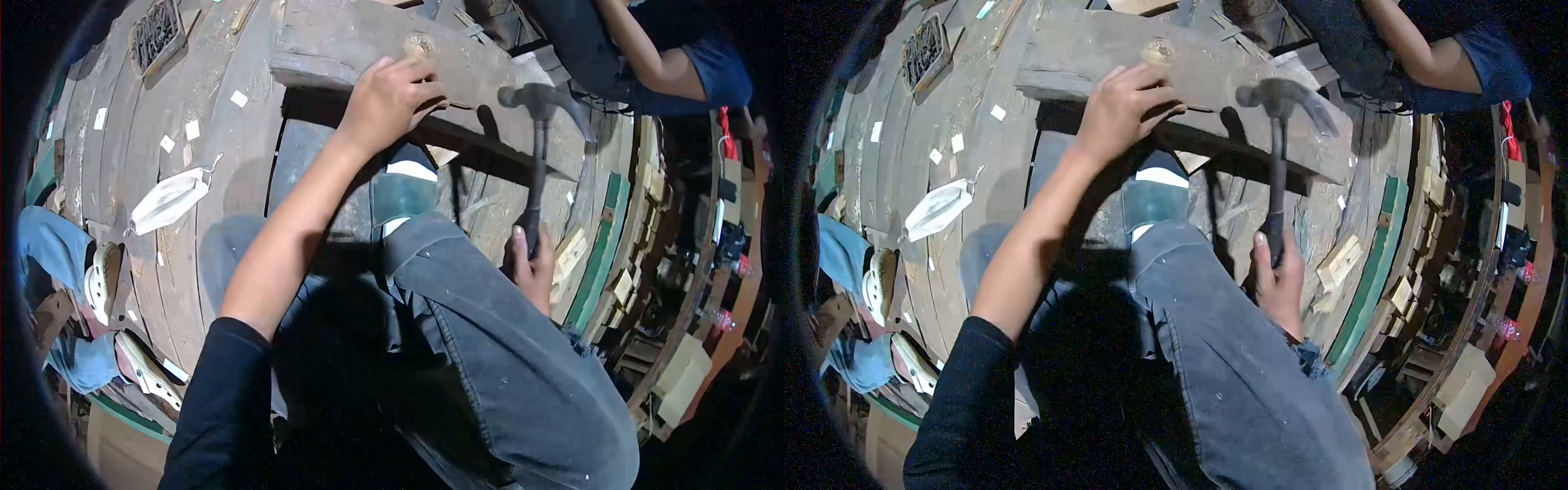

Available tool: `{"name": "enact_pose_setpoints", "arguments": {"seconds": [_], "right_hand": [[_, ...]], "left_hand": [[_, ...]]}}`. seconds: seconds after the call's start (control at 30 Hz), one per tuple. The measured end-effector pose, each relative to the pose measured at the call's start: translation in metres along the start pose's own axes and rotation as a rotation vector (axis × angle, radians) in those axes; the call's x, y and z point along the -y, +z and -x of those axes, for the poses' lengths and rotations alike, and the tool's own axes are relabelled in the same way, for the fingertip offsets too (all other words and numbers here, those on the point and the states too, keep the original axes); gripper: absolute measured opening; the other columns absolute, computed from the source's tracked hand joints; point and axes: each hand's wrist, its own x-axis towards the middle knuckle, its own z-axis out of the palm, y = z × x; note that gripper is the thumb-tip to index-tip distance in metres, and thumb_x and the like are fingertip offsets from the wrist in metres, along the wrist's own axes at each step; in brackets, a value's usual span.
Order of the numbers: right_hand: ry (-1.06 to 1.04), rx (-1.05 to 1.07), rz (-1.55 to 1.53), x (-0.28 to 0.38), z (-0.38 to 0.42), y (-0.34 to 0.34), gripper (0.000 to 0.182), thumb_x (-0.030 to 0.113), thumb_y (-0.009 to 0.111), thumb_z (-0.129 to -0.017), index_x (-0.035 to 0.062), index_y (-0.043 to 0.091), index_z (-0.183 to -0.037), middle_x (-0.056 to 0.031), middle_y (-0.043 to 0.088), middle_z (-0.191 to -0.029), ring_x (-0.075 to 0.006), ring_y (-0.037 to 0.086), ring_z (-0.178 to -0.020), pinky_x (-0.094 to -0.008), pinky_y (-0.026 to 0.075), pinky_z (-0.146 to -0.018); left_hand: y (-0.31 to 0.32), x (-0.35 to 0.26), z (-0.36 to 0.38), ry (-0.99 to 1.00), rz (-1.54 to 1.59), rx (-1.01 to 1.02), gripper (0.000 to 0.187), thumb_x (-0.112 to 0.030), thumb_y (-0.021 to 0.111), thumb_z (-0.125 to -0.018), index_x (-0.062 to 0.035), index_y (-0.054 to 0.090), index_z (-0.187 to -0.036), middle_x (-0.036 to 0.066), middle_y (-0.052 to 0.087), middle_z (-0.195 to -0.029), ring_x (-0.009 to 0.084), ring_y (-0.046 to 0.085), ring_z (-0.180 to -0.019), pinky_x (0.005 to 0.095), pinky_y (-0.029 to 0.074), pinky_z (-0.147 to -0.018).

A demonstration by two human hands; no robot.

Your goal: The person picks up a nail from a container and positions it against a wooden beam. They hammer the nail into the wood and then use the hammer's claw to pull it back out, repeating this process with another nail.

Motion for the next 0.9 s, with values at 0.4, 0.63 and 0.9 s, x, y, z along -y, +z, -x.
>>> {"name": "enact_pose_setpoints", "arguments": {"seconds": [0.4,0.63,0.9], "right_hand": [[-0.049,-0.042,0.066,-0.014,0.009,0.006,0.018,0.018,0.058,-0.100,0.0005,0.054,-0.099,-0.0070,0.052,-0.067,-0.0149,0.051,-0.060,-0.0322,0.040,-0.055],[-0.138,-0.037,0.104,-0.024,0.004,0.024,0.018,0.018,0.058,-0.100,0.0004,0.055,-0.100,-0.0100,0.055,-0.071,-0.0163,0.053,-0.063,-0.0335,0.043,-0.059],[-0.075,-0.104,-0.034,-0.005,0.008,0.003,0.015,0.015,0.054,-0.101,0.0004,0.053,-0.103,-0.0030,0.051,-0.070,-0.0126,0.048,-0.060,-0.0301,0.039,-0.055]], "left_hand": [[-0.001,-0.004,-0.003,-0.045,0.037,0.001,0.015,-0.016,0.079,-0.075,-0.0069,0.072,-0.085,0.006,0.062,-0.085,0.0262,0.064,-0.083,0.0382,0.054,-0.072],[-0.005,-0.005,-0.005,-0.039,0.069,-0.021,0.016,-0.014,0.078,-0.076,-0.0031,0.071,-0.086,0.009,0.062,-0.086,0.0279,0.065,-0.084,0.0389,0.053,-0.074],[-0.002,-0.004,-0.004,-0.081,0.082,0.004,0.017,-0.014,0.079,-0.075,-0.0039,0.071,-0.086,0.009,0.062,-0.086,0.0279,0.065,-0.082,0.0393,0.054,-0.073]]}}
